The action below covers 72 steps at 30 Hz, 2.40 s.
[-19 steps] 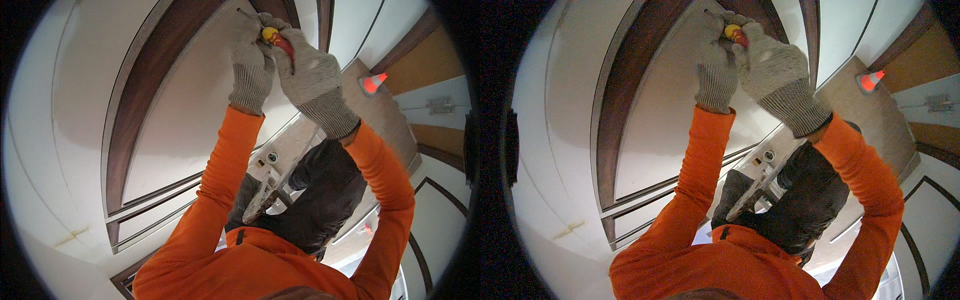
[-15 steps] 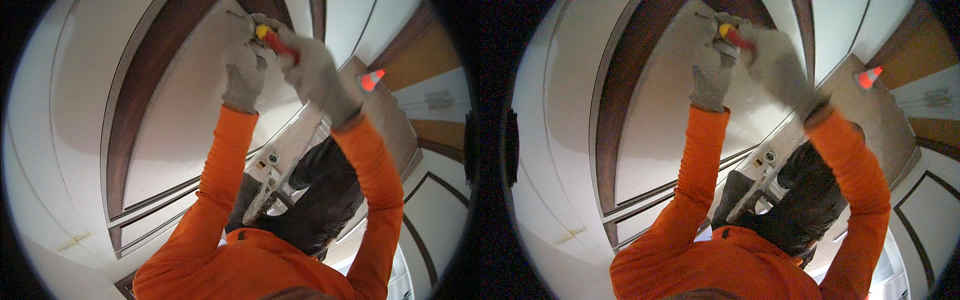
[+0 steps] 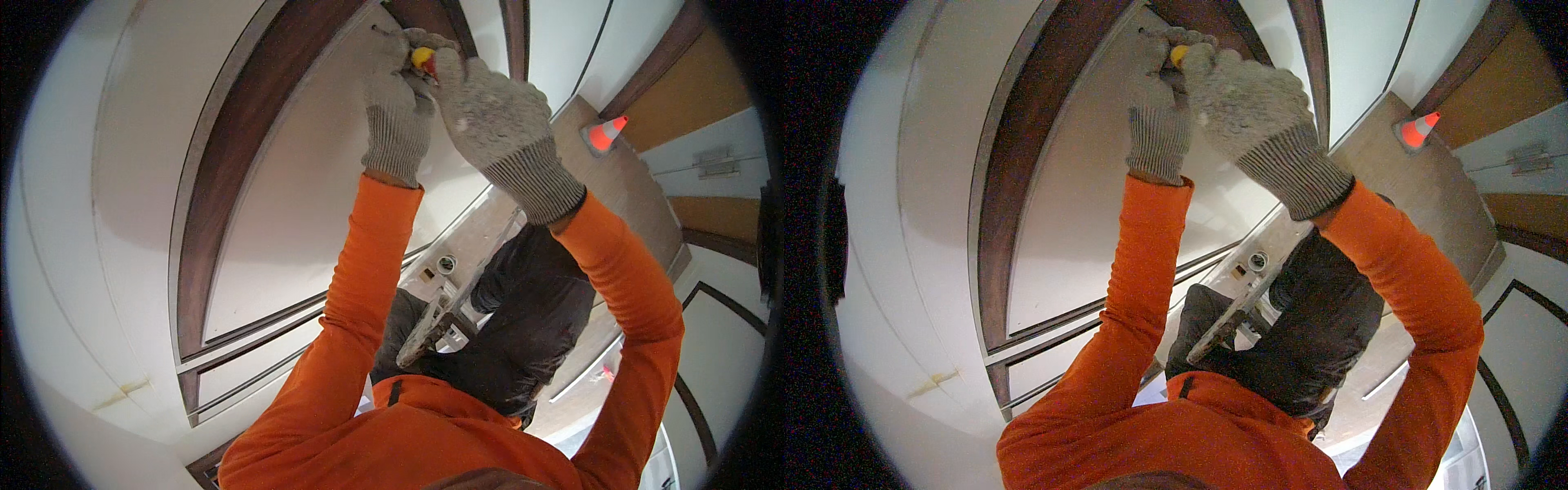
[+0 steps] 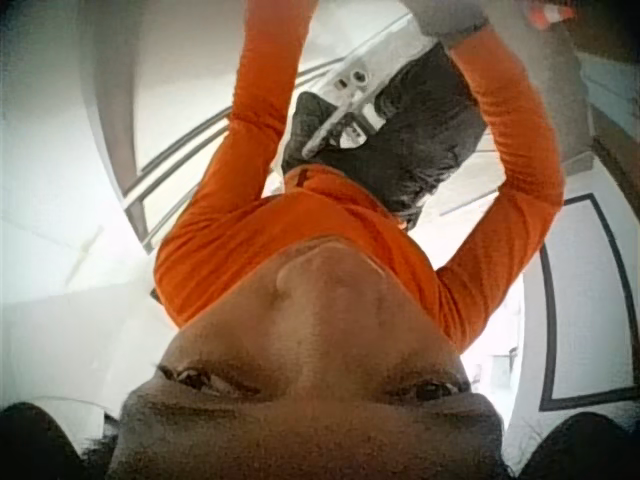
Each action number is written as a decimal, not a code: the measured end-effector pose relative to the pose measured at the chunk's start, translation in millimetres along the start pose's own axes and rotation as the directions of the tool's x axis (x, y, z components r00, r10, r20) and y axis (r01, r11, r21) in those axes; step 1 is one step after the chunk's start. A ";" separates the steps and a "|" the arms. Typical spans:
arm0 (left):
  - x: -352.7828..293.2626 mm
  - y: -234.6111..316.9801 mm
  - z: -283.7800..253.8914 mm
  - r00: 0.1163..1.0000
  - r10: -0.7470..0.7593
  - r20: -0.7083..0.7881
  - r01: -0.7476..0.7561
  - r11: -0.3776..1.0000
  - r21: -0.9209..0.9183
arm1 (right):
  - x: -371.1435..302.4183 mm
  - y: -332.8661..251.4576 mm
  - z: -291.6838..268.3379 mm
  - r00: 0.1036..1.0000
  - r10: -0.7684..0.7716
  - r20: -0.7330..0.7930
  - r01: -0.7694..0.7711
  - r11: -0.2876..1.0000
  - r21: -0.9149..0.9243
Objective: The person uses a screwdriver to fasten screws into a white ceiling panel, securing it to the surrounding wooden trim. The person is positioned on a ladder and works on the ceiling surface, repeatedly driving screws into pre-drilled holes.
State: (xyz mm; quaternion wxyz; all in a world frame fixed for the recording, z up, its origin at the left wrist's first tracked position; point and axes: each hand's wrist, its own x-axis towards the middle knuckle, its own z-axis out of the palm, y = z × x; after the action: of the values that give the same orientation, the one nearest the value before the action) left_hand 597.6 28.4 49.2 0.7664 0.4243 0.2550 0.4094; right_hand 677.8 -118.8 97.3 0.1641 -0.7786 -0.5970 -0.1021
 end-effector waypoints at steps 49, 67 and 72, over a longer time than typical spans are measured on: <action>-10.4 8.4 11.7 0.980 0.009 0.201 -0.014 1.000 0.023 | 0.6 0.0 41.1 0.961 0.207 -0.181 -0.056 0.791 0.609; -9.9 13.3 5.0 0.965 -0.042 0.258 0.019 0.996 0.093 | 9.8 -13.1 19.3 0.974 0.228 0.017 -0.212 0.874 0.437; -9.1 5.7 -11.2 0.862 0.146 0.486 -0.311 0.909 0.277 | 5.6 11.5 18.1 0.996 0.089 0.014 -0.043 0.330 0.943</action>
State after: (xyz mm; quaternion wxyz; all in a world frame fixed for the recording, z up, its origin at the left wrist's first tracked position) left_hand 582.1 27.4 48.7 0.6626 0.6638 0.0835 0.3367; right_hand 689.7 -109.7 81.0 0.5992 -0.5622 -0.5109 0.2526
